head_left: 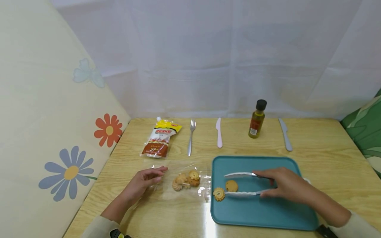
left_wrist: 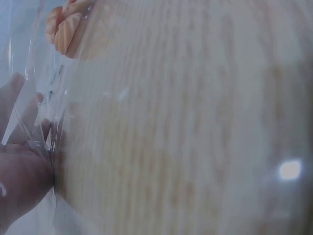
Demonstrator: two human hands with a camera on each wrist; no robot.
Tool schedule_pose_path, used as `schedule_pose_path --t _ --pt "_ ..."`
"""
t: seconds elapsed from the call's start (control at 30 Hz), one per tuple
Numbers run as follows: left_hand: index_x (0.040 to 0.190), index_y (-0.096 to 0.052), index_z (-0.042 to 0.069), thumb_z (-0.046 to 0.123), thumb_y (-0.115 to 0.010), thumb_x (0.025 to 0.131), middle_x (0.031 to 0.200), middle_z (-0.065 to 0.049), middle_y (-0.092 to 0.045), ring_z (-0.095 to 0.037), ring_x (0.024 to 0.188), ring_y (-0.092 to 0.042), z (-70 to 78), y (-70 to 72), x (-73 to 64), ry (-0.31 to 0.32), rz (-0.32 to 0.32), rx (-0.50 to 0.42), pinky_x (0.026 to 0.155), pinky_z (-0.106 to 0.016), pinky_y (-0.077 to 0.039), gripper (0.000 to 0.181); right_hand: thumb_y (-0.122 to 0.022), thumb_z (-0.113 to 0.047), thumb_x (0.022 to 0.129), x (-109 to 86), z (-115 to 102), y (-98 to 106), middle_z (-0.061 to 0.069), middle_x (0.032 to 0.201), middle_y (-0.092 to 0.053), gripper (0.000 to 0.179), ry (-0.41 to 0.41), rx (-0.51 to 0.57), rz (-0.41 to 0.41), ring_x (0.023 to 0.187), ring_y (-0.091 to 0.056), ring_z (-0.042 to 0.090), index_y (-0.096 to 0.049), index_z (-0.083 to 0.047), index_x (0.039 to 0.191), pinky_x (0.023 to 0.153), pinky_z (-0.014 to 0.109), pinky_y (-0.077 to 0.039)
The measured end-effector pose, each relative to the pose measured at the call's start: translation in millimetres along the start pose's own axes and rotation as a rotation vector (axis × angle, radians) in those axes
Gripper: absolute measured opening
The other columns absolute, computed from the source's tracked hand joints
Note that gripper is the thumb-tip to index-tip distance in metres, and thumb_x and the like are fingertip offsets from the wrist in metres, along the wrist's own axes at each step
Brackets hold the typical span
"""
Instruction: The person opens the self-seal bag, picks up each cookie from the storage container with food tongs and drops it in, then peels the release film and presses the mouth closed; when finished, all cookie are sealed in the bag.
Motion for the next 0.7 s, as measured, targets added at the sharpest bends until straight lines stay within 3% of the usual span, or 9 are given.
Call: schedule_pose_path --t 0.3,0.47,0.7 --pt "0.125 -0.066 -0.007 0.018 -0.069 0.100 0.154 -0.017 -0.051 0.006 0.131 -0.051 -0.1 -0.1 0.2 -0.006 -0.003 0.001 0.104 -0.012 -0.041 0.036 -0.083 -0.053 0.081 -1.4 5.0 1.2 -0.013 0.095 -0.070 0.076 -0.027 0.001 -0.034 0.064 -0.046 -0.001 -0.063 -0.013 0.142 0.057 0.023 -0.040" --pt "0.124 -0.066 -0.007 0.019 -0.069 0.100 0.154 -0.016 -0.052 0.005 0.132 -0.051 0.4 -0.2 0.0 -0.002 -0.001 0.009 0.104 -0.012 -0.041 0.035 -0.084 -0.051 0.081 -0.2 4.8 1.0 -0.016 0.081 -0.060 0.074 -0.041 -0.024 -0.044 0.063 -0.044 0.000 -0.063 -0.013 0.142 0.054 0.023 -0.038" --pt "0.124 -0.066 -0.006 0.017 -0.069 0.100 0.154 -0.015 -0.052 0.001 0.135 -0.050 1.2 -0.2 -0.5 0.004 0.006 0.015 0.104 -0.012 -0.041 0.034 -0.084 -0.048 0.082 0.7 5.2 1.2 -0.015 0.075 -0.054 0.072 -0.071 -0.025 -0.056 0.062 -0.043 0.001 -0.064 -0.014 0.142 0.053 0.023 -0.036"
Point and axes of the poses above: each hand's wrist, its own x-axis towards the middle knuckle, its own y-axis out of the back of the hand, z = x × y, the point moved 6 cm from there along x, towards the middle knuckle
